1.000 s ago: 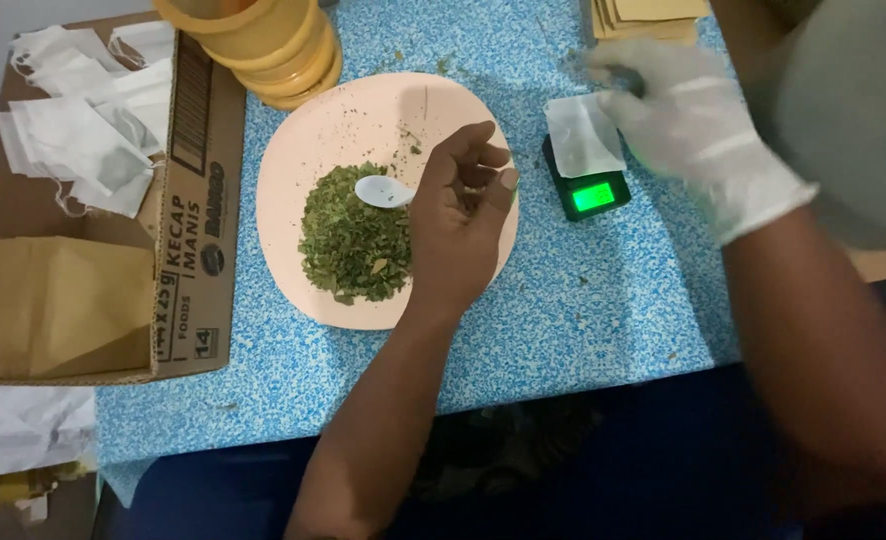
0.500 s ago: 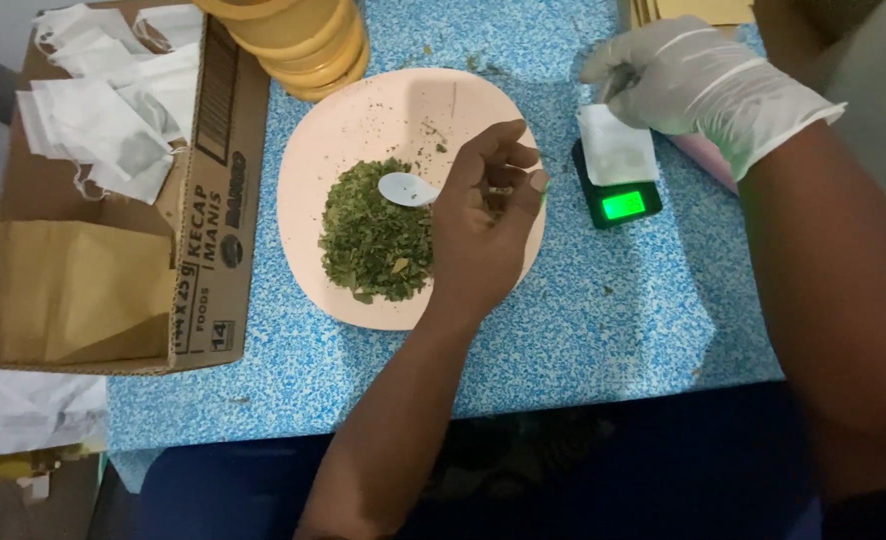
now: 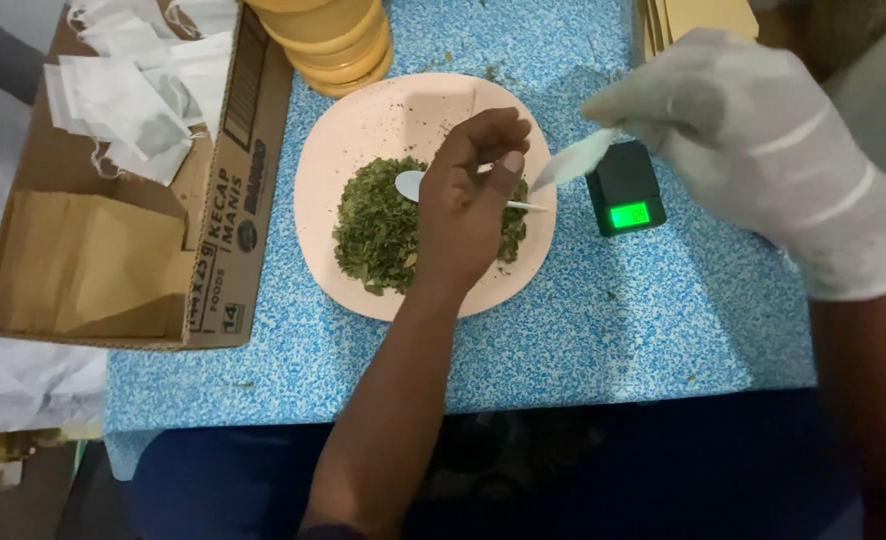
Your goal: Filling small paper bags with tea leaves, weighing them on a scale, and sealing them with a heat sealer.
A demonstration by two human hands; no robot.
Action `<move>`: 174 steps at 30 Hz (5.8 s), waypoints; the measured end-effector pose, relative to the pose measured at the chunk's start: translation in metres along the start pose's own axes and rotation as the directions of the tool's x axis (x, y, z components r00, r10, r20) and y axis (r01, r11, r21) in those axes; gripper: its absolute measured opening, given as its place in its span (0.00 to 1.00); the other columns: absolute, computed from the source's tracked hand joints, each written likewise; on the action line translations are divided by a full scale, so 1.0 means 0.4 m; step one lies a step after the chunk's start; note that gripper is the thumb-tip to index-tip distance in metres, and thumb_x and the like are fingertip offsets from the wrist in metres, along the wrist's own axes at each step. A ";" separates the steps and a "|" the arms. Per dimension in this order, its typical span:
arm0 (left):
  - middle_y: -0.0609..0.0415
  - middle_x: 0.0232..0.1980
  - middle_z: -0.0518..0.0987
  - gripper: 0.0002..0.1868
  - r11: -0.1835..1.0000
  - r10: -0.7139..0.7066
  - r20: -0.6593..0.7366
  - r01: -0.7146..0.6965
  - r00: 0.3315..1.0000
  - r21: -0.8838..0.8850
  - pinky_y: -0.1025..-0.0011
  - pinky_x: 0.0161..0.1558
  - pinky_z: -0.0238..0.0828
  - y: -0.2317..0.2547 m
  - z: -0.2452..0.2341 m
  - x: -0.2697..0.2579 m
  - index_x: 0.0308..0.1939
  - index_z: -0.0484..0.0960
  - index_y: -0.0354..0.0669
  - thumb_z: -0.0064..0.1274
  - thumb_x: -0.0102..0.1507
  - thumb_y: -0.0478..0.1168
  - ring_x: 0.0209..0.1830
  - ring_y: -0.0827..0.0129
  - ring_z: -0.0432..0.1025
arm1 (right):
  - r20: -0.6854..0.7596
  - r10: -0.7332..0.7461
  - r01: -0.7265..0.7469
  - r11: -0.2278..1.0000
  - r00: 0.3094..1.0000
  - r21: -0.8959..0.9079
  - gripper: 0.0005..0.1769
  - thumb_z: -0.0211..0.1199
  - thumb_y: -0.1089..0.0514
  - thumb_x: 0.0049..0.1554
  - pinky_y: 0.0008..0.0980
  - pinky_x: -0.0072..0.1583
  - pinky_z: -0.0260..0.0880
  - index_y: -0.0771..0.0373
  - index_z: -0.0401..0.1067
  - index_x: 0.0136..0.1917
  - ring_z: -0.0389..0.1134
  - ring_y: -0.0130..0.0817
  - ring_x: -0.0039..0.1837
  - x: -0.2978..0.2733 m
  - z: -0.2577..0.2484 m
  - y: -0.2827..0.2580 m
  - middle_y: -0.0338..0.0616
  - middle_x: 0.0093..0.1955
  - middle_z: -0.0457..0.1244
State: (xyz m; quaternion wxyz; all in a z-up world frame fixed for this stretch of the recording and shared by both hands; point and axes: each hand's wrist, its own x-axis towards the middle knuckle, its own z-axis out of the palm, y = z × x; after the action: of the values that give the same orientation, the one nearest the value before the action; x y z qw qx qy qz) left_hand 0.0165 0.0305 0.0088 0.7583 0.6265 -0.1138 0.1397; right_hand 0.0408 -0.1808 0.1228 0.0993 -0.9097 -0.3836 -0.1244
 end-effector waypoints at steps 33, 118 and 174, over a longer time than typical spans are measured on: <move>0.55 0.42 0.82 0.15 0.965 -0.261 -0.017 0.260 0.965 -0.042 0.64 0.42 0.80 -0.026 -0.006 0.012 0.50 0.82 0.42 0.57 0.62 0.44 0.42 0.67 0.76 | 0.155 0.773 -0.761 0.634 0.615 -0.141 0.33 0.61 0.42 0.59 0.60 0.49 0.69 0.54 0.65 0.74 0.60 0.60 0.61 -0.240 0.175 0.130 0.57 0.60 0.63; 0.58 0.40 0.81 0.12 0.973 -0.201 0.283 0.158 0.938 0.168 0.69 0.41 0.74 0.002 0.042 -0.024 0.49 0.81 0.46 0.51 0.67 0.47 0.40 0.71 0.76 | -0.224 0.376 -0.359 0.926 0.899 0.113 0.23 0.60 0.41 0.62 0.35 0.40 0.65 0.56 0.77 0.63 0.66 0.35 0.41 -0.202 0.137 -0.064 0.37 0.42 0.68; 0.58 0.46 0.78 0.06 0.891 0.191 0.018 -0.181 0.981 0.416 0.73 0.50 0.70 0.109 -0.185 0.092 0.49 0.79 0.44 0.54 0.69 0.38 0.47 0.72 0.70 | -0.338 0.302 -0.302 0.952 0.891 0.053 0.22 0.63 0.44 0.64 0.38 0.41 0.66 0.61 0.79 0.62 0.71 0.42 0.44 -0.182 0.168 -0.059 0.45 0.47 0.71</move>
State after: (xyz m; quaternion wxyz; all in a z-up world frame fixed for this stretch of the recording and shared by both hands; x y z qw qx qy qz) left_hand 0.0352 0.1133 0.0477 0.5920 0.7579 -0.1319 0.2401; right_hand -0.0153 -0.1950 0.0391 0.1821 -0.9227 -0.2144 -0.2637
